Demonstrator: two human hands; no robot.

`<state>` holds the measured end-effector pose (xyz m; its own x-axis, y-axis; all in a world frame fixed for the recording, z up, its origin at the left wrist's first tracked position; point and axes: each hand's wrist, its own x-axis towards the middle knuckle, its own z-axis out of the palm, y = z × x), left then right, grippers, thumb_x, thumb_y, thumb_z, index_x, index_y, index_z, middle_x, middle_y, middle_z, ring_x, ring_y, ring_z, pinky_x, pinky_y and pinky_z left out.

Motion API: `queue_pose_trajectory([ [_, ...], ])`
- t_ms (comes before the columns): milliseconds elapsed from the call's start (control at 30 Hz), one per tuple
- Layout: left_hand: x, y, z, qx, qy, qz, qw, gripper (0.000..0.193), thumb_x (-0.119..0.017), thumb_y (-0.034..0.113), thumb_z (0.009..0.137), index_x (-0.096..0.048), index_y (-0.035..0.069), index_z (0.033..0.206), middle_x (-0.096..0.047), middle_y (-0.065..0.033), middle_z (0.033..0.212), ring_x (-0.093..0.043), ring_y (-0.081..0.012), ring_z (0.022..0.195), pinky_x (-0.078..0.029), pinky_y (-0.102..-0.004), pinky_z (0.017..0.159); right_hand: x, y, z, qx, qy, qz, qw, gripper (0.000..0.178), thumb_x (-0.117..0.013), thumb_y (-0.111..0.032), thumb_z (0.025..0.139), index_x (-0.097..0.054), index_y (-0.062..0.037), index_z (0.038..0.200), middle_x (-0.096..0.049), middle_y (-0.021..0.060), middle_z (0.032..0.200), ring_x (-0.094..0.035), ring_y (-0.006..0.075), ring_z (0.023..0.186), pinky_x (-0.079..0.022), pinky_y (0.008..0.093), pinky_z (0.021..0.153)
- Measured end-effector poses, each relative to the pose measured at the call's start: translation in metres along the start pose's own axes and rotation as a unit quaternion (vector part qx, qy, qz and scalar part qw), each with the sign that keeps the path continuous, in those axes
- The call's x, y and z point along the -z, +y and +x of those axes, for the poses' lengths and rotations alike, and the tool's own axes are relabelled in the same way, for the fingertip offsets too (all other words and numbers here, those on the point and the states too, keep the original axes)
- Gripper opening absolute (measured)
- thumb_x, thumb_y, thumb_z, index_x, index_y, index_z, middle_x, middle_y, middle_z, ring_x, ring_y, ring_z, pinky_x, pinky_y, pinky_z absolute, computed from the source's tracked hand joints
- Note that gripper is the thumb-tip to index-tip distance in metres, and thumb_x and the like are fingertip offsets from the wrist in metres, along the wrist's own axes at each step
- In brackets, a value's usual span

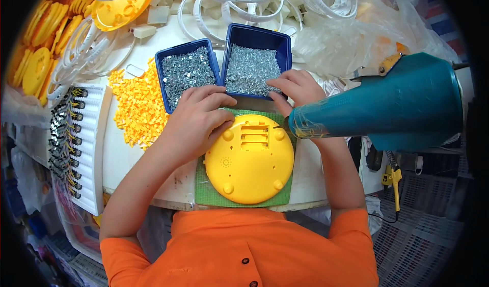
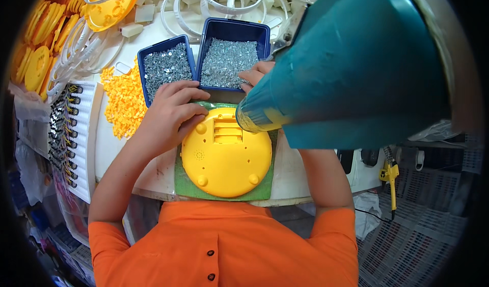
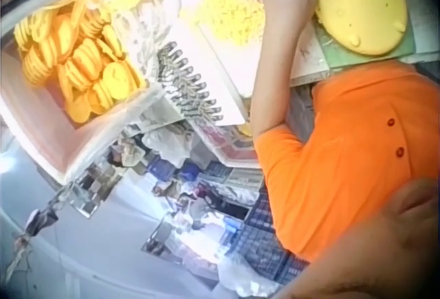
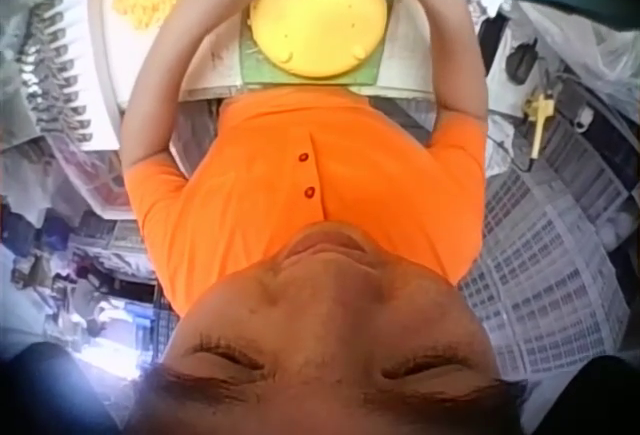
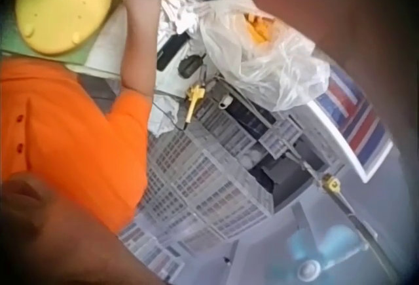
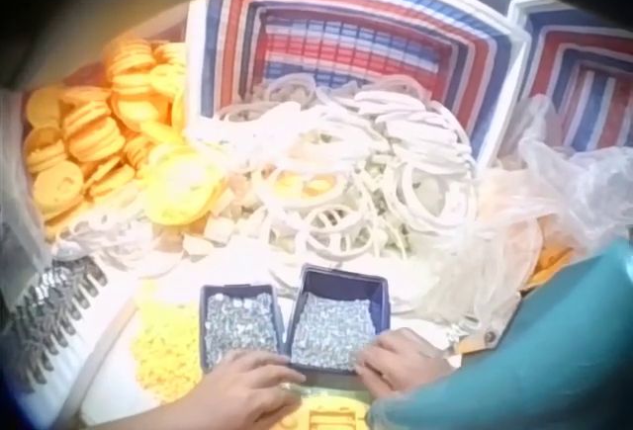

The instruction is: Assembling small components onto yellow plastic circular bases using manual and powered hand tools.

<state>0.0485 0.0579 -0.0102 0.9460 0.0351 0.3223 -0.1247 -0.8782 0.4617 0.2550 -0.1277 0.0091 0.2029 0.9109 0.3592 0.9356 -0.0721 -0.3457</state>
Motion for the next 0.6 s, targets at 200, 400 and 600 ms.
queue_pose_trajectory([
  [200, 0.000, 0.000, 0.001, -0.009, 0.024, -0.011, 1.000, 0.015, -0.074, 0.013, 0.084, -0.074, 0.009, 0.099, -0.068, -0.0046, 0.121, -0.057, -0.0279, 0.127, -0.042, -0.0448, 0.106, -0.009, 0.002, 0.020, 0.013, -0.024, -0.077, 0.997, 0.014, -0.076, -0.011, 0.085, -0.072, -0.0034, 0.097, -0.066, 0.0122, 0.094, -0.061, 0.0308, 0.092, -0.050, 0.0405, 0.081],
  [400, -0.012, -0.017, 0.050, 0.008, 0.158, 0.069, 0.985, 0.014, -0.075, 0.017, 0.085, -0.072, 0.009, 0.096, -0.067, -0.0068, 0.122, -0.055, -0.0291, 0.128, -0.041, -0.0458, 0.105, -0.009, 0.004, 0.021, 0.011, 0.055, -0.052, 0.997, 0.010, -0.076, -0.008, 0.084, -0.071, -0.0041, 0.091, -0.067, 0.0111, 0.092, -0.062, 0.0306, 0.091, -0.050, 0.0403, 0.079],
  [600, -0.029, -0.032, 0.068, 0.024, 0.123, 0.087, 0.988, 0.011, -0.077, 0.018, 0.086, -0.072, 0.010, 0.093, -0.066, -0.0064, 0.128, -0.052, -0.0305, 0.133, -0.040, -0.0485, 0.109, -0.012, 0.011, 0.010, -0.028, 0.064, -0.016, 0.997, 0.009, -0.077, -0.006, 0.082, -0.071, -0.0040, 0.089, -0.068, 0.0099, 0.090, -0.063, 0.0306, 0.090, -0.050, 0.0413, 0.078],
])
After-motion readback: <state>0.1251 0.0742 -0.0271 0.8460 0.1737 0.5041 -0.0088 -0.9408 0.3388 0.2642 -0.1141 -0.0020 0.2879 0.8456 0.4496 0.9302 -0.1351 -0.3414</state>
